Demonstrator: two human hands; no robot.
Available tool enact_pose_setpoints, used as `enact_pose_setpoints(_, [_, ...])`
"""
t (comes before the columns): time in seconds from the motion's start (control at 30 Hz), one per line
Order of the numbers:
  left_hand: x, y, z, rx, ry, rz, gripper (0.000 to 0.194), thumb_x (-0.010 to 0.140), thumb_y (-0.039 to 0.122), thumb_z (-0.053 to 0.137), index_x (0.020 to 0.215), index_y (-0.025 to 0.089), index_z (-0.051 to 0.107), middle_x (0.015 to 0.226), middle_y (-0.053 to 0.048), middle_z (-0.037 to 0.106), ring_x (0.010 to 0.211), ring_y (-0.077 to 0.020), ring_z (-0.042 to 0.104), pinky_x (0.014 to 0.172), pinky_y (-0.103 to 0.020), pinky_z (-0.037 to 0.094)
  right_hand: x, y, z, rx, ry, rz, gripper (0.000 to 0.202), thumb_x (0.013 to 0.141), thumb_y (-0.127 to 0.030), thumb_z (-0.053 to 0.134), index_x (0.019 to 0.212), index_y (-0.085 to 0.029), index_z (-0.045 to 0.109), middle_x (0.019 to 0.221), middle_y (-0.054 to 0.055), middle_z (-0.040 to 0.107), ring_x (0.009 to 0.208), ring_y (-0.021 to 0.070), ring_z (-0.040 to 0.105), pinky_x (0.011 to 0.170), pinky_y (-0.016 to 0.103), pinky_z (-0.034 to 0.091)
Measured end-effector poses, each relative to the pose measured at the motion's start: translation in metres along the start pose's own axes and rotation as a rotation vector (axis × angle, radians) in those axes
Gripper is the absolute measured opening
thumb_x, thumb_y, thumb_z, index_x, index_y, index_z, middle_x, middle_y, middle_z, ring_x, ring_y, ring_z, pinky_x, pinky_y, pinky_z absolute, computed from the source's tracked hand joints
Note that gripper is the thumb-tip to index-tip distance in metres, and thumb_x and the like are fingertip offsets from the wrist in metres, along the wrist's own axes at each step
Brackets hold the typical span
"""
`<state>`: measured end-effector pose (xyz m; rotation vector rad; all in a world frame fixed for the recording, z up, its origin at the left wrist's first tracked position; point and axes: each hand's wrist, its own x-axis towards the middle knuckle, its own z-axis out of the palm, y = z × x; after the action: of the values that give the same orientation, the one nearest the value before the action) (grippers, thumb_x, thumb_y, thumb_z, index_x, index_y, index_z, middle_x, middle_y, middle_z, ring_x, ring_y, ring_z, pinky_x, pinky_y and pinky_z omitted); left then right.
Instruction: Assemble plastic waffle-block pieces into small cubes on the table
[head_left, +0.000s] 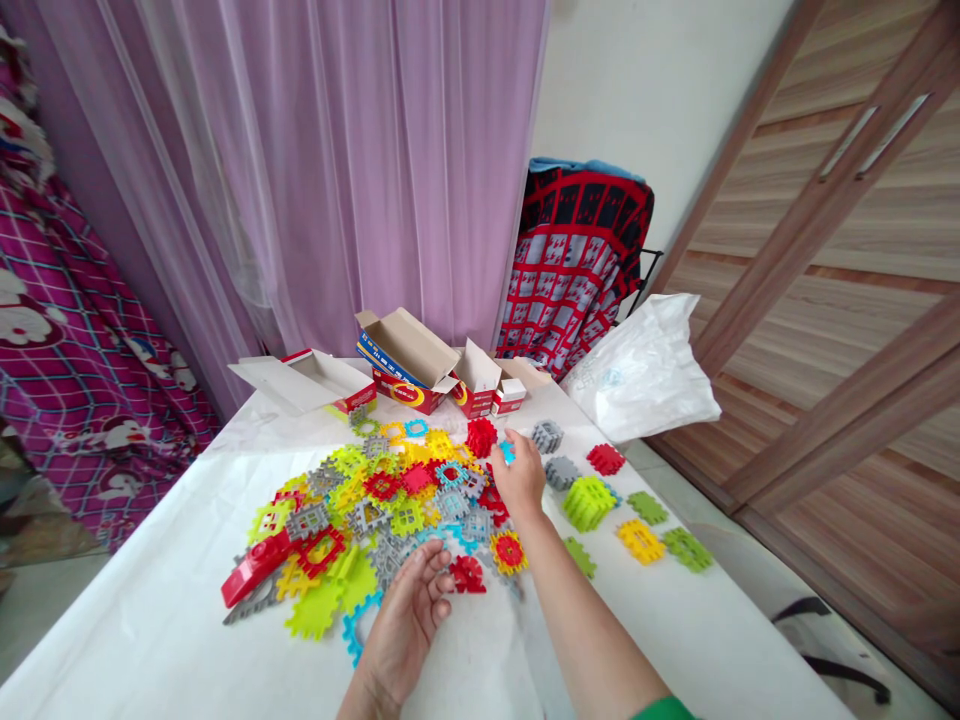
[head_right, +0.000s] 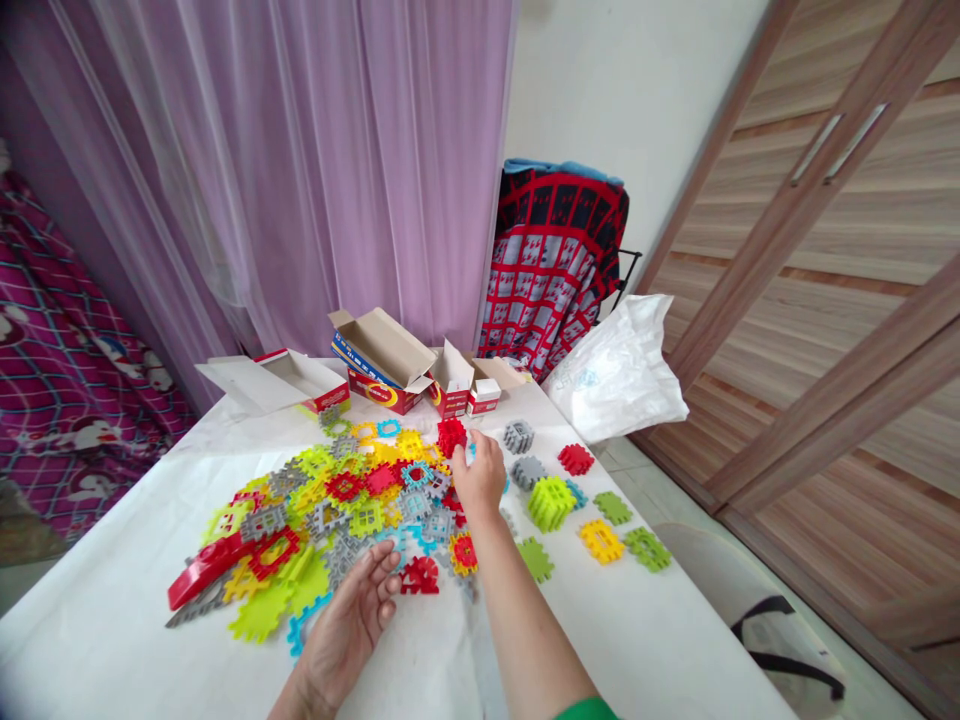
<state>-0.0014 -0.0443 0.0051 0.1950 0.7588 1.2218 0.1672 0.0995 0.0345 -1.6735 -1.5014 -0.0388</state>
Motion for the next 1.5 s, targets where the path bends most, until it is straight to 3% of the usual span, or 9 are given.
enact_pose_setpoints(0.13, [0.000, 0.001, -0.001, 0.008, 0.007, 0.000, 0.022, 0.078, 0.025, 0.073, 0.098, 0.018, 0.067, 0.089, -0.002, 0.072, 0.064, -0.0087, 0.066, 0.049, -0.015, 0.051, -0.057, 0.015, -0.018, 0.269, 0.116, -0.201, 0.022, 0.088, -0.024, 0.047, 0.098, -0.019, 0.066, 0.094, 0.008, 0.068, 0.089, 0.0190, 0.062, 0.083, 0.032, 0.049])
enact_pose_setpoints(0.4, [-0.002, 0.002, -0.002, 0.064, -0.033, 0.030, 0.022, 0.075, 0.026, 0.075, 0.096, 0.019, 0.070, 0.089, -0.002, 0.073, 0.065, -0.0095, 0.067, 0.049, -0.015, 0.051, -0.127, 0.010, -0.050, 0.326, -0.035, -0.384, 0.025, 0.087, -0.012, 0.046, 0.095, -0.022, 0.067, 0.087, 0.005, 0.068, 0.083, 0.0165, 0.063, 0.076, 0.029, 0.053])
enact_pose_setpoints(0.5, [-0.002, -0.002, -0.008, 0.114, -0.088, 0.052, 0.026, 0.073, 0.030, 0.077, 0.097, 0.020, 0.071, 0.091, -0.003, 0.074, 0.070, -0.0117, 0.068, 0.054, -0.017, 0.053, -0.130, 0.013, -0.058, 0.319, -0.046, -0.402, 0.027, 0.086, -0.011, 0.045, 0.095, -0.022, 0.068, 0.087, 0.005, 0.068, 0.082, 0.0165, 0.063, 0.075, 0.029, 0.053])
enact_pose_setpoints(0.6, [0.001, -0.001, -0.008, 0.150, -0.159, 0.106, 0.039, 0.074, 0.045, 0.073, 0.104, 0.021, 0.071, 0.113, -0.007, 0.071, 0.100, -0.0198, 0.067, 0.082, -0.028, 0.056, -0.127, 0.022, -0.060, 0.345, -0.024, -0.362, 0.026, 0.086, -0.011, 0.045, 0.092, -0.022, 0.067, 0.085, 0.005, 0.068, 0.081, 0.0164, 0.064, 0.075, 0.028, 0.053])
enact_pose_setpoints(0.7, [0.014, 0.011, 0.012, 0.241, -0.220, 0.213, 0.052, 0.082, 0.058, 0.057, 0.121, 0.024, 0.064, 0.145, -0.006, 0.050, 0.133, -0.0235, 0.044, 0.110, -0.037, 0.037, -0.125, 0.027, -0.056, 0.429, -0.055, -0.313, 0.024, 0.087, -0.012, 0.044, 0.088, -0.022, 0.066, 0.082, 0.005, 0.067, 0.079, 0.0154, 0.064, 0.072, 0.026, 0.052])
enact_pose_setpoints(0.77, [0.030, 0.024, 0.036, 0.315, -0.155, 0.273, 0.054, 0.090, 0.058, 0.040, 0.127, 0.024, 0.058, 0.152, -0.006, 0.040, 0.140, -0.0214, 0.034, 0.116, -0.038, 0.025, -0.124, 0.028, -0.053, 0.496, -0.059, -0.262, 0.023, 0.088, -0.013, 0.044, 0.086, -0.021, 0.065, 0.081, 0.005, 0.066, 0.077, 0.0151, 0.064, 0.070, 0.024, 0.052])
enact_pose_setpoints(0.97, [0.096, 0.042, 0.101, 0.440, 0.007, 0.264, 0.068, 0.093, 0.061, 0.016, 0.141, 0.019, 0.041, 0.160, -0.008, 0.019, 0.146, -0.0188, 0.016, 0.119, -0.036, 0.011, -0.122, 0.028, -0.049, 0.656, -0.081, -0.113, 0.018, 0.090, -0.020, 0.047, 0.083, -0.021, 0.064, 0.075, 0.003, 0.065, 0.071, 0.0137, 0.062, 0.066, 0.022, 0.050])
enact_pose_setpoints(1.07, [0.119, 0.036, 0.117, 0.464, 0.024, 0.257, 0.071, 0.091, 0.065, 0.014, 0.137, 0.021, 0.046, 0.158, -0.009, 0.026, 0.146, -0.0196, 0.016, 0.119, -0.038, 0.011, -0.120, 0.032, -0.046, 0.722, -0.103, -0.012, 0.018, 0.089, -0.024, 0.049, 0.080, -0.021, 0.065, 0.074, 0.002, 0.066, 0.069, 0.0137, 0.062, 0.065, 0.021, 0.050])
enact_pose_setpoints(1.5, [0.143, 0.014, 0.129, 0.494, 0.024, 0.221, 0.066, 0.088, 0.070, 0.020, 0.117, 0.024, 0.058, 0.147, -0.007, 0.046, 0.144, -0.0203, 0.024, 0.118, -0.039, 0.019, -0.115, 0.032, -0.043, 0.868, -0.120, 0.240, 0.020, 0.087, -0.030, 0.050, 0.082, -0.020, 0.067, 0.075, 0.002, 0.069, 0.067, 0.0143, 0.063, 0.063, 0.020, 0.050])
